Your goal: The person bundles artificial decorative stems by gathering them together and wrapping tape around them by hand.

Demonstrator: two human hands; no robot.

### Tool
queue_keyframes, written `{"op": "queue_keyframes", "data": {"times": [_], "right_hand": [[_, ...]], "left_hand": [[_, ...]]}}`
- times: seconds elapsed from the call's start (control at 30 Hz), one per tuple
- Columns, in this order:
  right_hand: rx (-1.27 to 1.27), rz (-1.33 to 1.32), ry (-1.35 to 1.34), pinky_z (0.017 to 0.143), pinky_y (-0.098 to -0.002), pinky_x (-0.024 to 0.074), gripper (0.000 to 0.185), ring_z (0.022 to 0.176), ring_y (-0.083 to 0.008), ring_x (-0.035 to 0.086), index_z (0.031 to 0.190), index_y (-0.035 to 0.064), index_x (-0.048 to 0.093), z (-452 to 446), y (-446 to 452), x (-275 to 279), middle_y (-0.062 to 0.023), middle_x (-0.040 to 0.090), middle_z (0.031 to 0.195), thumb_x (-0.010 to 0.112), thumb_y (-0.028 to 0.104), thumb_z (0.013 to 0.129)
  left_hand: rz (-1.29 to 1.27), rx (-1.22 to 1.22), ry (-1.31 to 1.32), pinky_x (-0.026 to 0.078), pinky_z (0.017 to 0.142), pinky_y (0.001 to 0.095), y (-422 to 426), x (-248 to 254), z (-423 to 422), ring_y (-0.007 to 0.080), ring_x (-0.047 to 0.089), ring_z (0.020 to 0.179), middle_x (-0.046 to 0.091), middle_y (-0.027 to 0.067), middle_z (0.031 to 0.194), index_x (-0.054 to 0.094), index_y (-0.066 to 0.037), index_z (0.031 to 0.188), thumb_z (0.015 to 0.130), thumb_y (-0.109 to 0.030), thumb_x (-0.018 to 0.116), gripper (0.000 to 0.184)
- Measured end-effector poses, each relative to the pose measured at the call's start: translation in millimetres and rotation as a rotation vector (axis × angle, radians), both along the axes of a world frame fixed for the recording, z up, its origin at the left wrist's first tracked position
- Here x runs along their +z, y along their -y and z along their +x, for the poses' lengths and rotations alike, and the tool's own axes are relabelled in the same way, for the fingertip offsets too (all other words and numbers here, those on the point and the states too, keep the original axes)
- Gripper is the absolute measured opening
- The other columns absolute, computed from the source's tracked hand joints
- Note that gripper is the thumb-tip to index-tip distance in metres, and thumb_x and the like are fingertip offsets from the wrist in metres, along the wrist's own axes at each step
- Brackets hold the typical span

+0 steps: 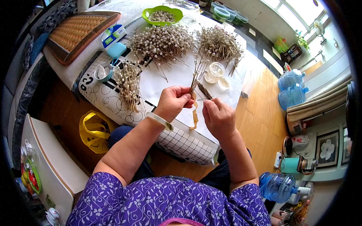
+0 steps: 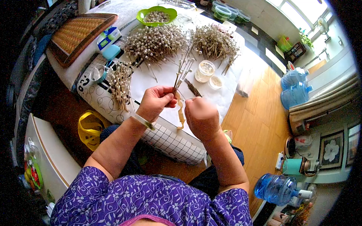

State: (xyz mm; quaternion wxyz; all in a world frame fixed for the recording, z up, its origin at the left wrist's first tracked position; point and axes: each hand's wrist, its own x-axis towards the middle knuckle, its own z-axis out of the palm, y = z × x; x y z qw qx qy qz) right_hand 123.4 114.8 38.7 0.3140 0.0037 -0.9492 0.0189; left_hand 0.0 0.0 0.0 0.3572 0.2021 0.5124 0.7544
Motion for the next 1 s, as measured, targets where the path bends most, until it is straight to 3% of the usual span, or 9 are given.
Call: {"op": "queue_keyframes", "data": {"times": [0.3, 0.47, 0.63, 1.0], "right_hand": [[0.025, 0.213, 0.034, 0.044, -0.029, 0.0425, 0.008, 0.051, -0.0188, 0.052, 0.077, 0.005, 0.052, 2.1, 14.8, -14.0, -0.0054, 0.05, 0.067, 0.058, 0.009, 0.073], [0.031, 0.206, 0.035, 0.044, -0.0296, 0.0426, 0.008, 0.051, -0.0197, 0.052, 0.077, 0.005, 0.053, 3.7, 18.7, -15.3, -0.0055, 0.051, 0.066, 0.058, 0.008, 0.072], [0.048, -0.051, -0.085, 0.045, -0.0301, 0.0434, 0.01, 0.052, -0.0219, 0.054, 0.076, 0.0056, 0.054, 5.2, 13.9, -4.1, -0.0079, 0.054, 0.067, 0.061, 0.007, 0.07], [0.035, -0.278, -0.126, 0.048, -0.0314, 0.0432, 0.007, 0.055, -0.0271, 0.054, 0.07, 0.0023, 0.053, -3.4, 0.9, 6.6, -0.0111, 0.053, 0.064, 0.058, -0.002, 0.069]], "left_hand": [[0.002, 0.043, 0.034, 0.051, 0.061, 0.0245, -2.4, 2.6, 3.0, 0.0107, 0.058, 0.065, 0.06, 0.0091, 0.081, 0.054, 0.007, 0.098, 0.081, 0.0, 0.051, 0.019], [0.004, 0.045, 0.027, 0.051, 0.061, 0.0242, -3.3, -0.6, 1.8, 0.0107, 0.058, 0.065, 0.06, 0.0087, 0.081, 0.054, 0.007, 0.098, 0.081, -0.001, 0.051, 0.019], [0.011, 0.043, 0.052, 0.052, 0.06, 0.0246, -3.4, 1.9, 3.1, 0.0111, 0.058, 0.065, 0.06, 0.0089, 0.081, 0.054, 0.007, 0.098, 0.081, -0.001, 0.051, 0.019], [0.024, 0.004, 0.111, 0.052, 0.061, 0.0256, -2.2, 5.1, 4.2, 0.0122, 0.058, 0.066, 0.059, 0.0099, 0.083, 0.052, 0.007, 0.1, 0.081, -0.001, 0.052, 0.02]]}}
